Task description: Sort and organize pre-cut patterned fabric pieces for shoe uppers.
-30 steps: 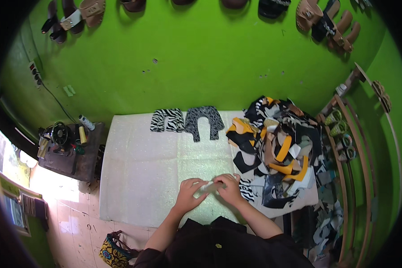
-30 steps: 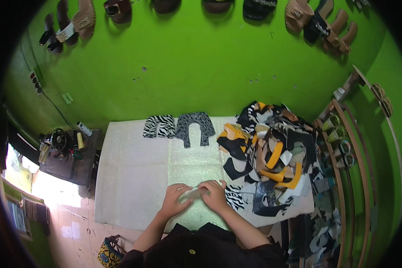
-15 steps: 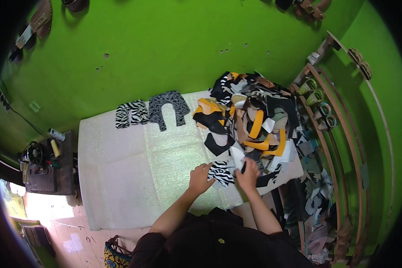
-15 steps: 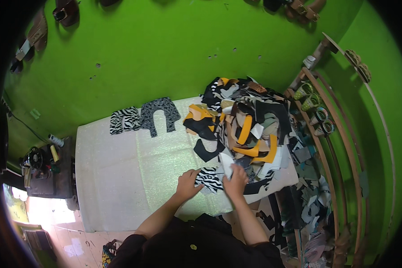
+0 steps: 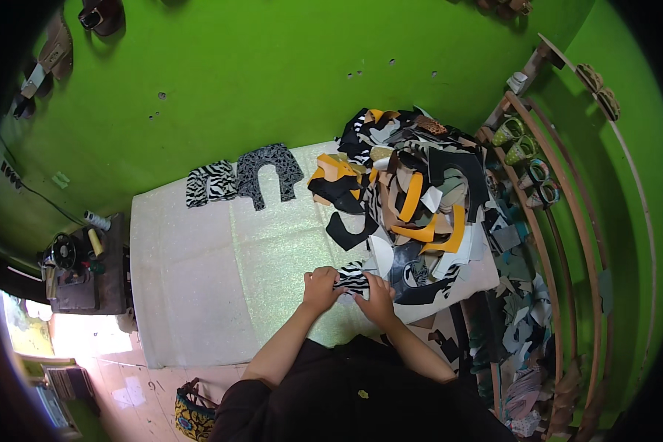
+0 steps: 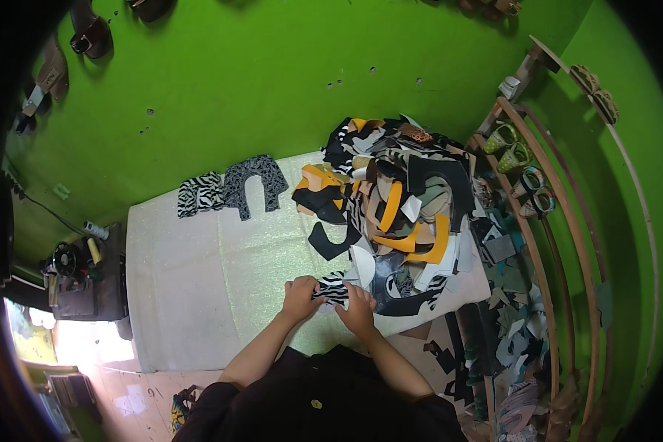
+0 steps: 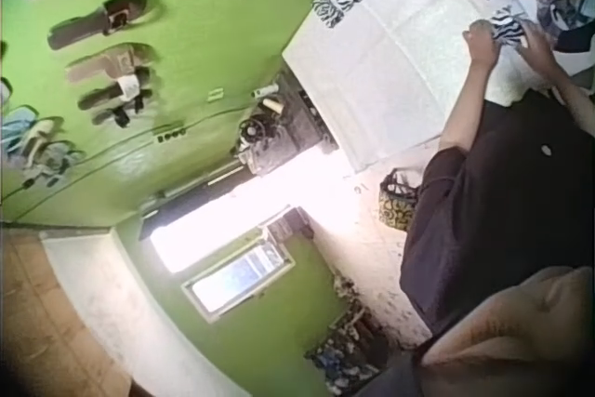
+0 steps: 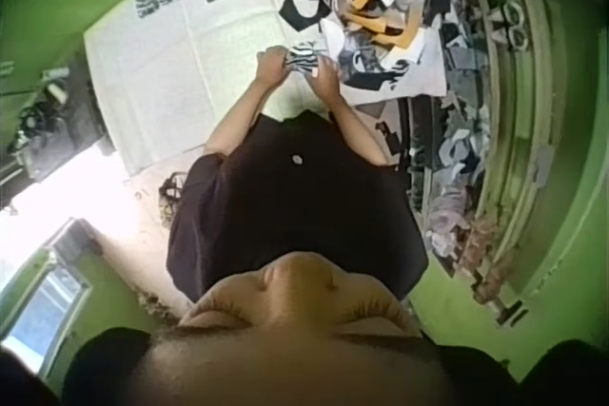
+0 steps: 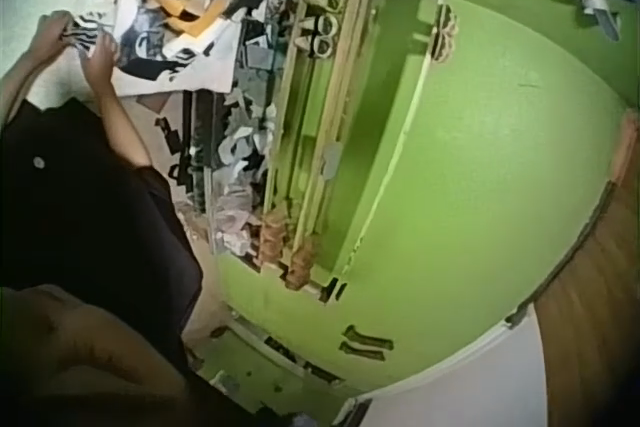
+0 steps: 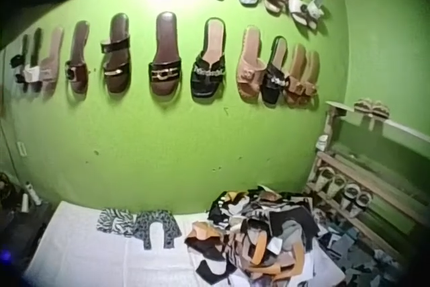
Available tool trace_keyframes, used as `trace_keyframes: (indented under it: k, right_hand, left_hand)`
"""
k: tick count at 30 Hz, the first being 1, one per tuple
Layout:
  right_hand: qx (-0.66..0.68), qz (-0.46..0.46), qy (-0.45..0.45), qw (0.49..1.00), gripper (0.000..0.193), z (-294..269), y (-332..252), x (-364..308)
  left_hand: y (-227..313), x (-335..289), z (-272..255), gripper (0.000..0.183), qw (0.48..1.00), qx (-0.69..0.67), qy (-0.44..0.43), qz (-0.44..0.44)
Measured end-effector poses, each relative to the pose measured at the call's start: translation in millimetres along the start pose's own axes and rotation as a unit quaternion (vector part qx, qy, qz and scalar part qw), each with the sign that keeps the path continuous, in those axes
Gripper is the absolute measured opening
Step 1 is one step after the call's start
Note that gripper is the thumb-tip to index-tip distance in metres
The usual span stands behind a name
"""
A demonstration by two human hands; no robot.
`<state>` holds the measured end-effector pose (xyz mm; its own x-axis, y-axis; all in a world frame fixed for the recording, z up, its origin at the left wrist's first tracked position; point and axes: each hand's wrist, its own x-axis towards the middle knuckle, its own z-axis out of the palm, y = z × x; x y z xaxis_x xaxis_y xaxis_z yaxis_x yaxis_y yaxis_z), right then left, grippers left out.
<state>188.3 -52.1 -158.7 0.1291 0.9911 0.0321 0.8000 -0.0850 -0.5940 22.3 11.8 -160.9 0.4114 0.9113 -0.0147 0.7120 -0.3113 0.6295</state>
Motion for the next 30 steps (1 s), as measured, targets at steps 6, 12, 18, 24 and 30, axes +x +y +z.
trace_keyframes:
  k: [6,12,18,24,30]
  right_hand:
    - [-0.013,-0.055,0.008,0.998,0.056,2,-16,10]
    - [0.085,-0.169,-0.01,0.982,0.021,13,-41,4]
    - [0.023,-0.192,-0.087,0.977,0.019,37,-70,-5]
    - [0.035,-0.215,-0.01,0.976,0.023,55,-111,-10]
    - [-0.084,-0.2,-0.038,0.975,0.026,91,-105,-8]
  left_hand:
    - [-13,-25,-15,0.026,0.991,-0.094,0.057,0.078]
    - [-15,-55,-47,0.023,0.967,-0.254,-0.011,-0.002]
    - [-37,-82,-81,0.023,0.979,-0.185,-0.034,-0.076]
    - [-69,-93,-80,0.022,0.994,-0.065,0.063,0.068]
    - [-82,-98,-66,0.026,0.992,-0.025,0.119,0.022]
